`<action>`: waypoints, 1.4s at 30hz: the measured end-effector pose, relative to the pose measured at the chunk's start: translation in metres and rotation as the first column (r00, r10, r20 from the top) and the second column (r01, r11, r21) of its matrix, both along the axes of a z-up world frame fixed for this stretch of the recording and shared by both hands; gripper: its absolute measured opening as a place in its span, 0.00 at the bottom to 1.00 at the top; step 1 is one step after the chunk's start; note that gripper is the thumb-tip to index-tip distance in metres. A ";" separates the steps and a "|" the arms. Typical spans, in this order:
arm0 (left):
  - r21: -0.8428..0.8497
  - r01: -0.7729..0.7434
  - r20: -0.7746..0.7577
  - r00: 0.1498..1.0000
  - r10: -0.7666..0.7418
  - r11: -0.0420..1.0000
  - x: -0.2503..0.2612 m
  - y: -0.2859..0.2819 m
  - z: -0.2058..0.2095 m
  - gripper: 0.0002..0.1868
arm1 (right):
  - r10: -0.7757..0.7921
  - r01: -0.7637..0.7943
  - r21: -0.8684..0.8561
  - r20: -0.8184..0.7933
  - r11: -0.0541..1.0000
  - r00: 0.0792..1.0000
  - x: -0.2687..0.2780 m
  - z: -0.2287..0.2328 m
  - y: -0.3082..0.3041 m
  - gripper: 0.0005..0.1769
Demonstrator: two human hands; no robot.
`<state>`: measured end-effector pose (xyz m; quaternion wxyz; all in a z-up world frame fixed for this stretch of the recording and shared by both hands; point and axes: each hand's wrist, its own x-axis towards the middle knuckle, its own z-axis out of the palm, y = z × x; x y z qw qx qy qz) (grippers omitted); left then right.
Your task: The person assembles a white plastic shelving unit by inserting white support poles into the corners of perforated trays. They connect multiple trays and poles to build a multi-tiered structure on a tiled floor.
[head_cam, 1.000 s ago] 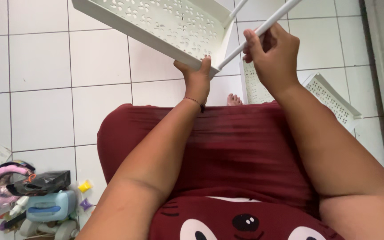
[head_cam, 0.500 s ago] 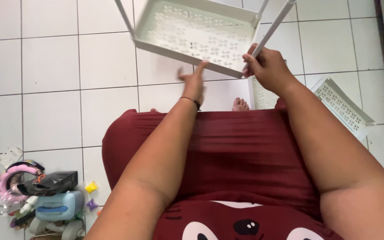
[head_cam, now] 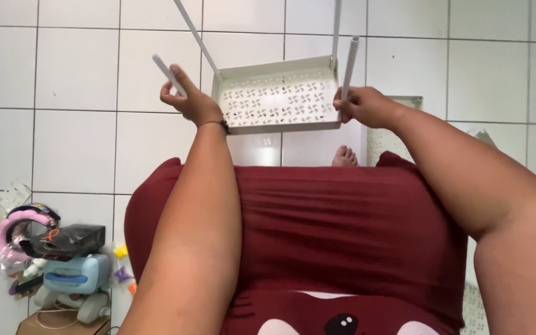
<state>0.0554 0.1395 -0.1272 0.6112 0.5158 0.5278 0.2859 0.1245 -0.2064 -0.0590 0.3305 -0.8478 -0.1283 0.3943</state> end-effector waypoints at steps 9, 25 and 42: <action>-0.240 0.536 -0.104 0.814 -0.571 0.809 -0.003 0.017 -0.093 0.41 | -0.097 0.097 -0.011 -0.039 0.995 0.995 0.018 -0.148 -0.066 0.21; -0.038 0.901 -0.534 0.347 -0.771 0.432 0.033 -0.070 -0.071 0.17 | -0.205 0.191 -0.148 -0.087 0.970 0.975 0.001 -0.133 -0.125 0.29; 0.168 0.936 -0.757 0.323 -0.569 0.308 0.031 -0.085 -0.058 0.18 | -0.003 0.155 -0.318 0.429 0.935 0.903 0.010 -0.145 -0.085 0.20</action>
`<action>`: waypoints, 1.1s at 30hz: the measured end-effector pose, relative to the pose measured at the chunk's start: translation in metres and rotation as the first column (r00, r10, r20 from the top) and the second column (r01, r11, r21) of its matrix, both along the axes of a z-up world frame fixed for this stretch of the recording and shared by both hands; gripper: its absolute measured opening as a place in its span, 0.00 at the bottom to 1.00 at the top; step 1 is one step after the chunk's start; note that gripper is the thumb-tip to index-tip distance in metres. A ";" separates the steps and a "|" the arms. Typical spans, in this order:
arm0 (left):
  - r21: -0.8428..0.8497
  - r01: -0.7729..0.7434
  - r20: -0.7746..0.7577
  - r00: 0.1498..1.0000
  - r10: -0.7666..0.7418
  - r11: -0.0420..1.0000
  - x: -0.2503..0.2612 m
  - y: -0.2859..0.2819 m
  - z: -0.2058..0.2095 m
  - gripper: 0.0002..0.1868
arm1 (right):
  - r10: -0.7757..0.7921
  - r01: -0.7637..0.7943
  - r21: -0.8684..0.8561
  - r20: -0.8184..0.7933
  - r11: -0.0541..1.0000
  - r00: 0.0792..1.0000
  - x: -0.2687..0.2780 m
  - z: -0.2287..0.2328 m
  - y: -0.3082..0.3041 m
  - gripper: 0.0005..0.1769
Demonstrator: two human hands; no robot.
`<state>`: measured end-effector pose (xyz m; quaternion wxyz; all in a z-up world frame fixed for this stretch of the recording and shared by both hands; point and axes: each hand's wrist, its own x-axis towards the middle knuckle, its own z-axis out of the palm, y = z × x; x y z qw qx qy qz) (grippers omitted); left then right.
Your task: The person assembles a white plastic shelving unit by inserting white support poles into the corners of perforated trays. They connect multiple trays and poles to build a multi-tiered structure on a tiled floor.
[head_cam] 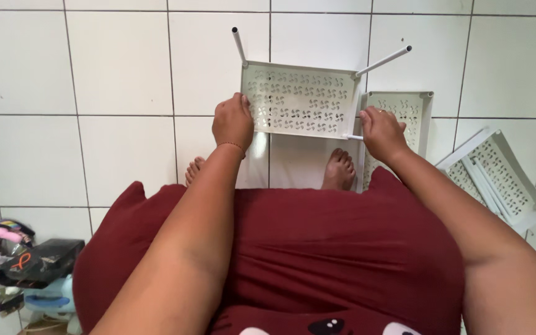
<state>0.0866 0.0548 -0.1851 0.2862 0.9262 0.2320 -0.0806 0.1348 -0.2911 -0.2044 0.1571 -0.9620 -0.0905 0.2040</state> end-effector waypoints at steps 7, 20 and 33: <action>-0.049 -0.061 -0.646 0.763 0.015 0.997 0.039 0.011 0.044 0.45 | -0.231 0.297 0.150 -0.349 0.943 0.908 0.018 0.012 -0.011 0.28; 0.312 0.240 0.015 0.966 -0.257 0.919 0.100 0.026 -0.020 0.36 | 0.068 -0.061 -0.029 0.327 0.998 0.943 0.109 0.029 -0.017 0.13; 0.375 0.230 0.112 0.950 -0.291 0.898 0.079 0.016 -0.006 0.32 | -0.060 0.073 -0.046 0.239 0.996 0.969 0.084 0.048 -0.022 0.19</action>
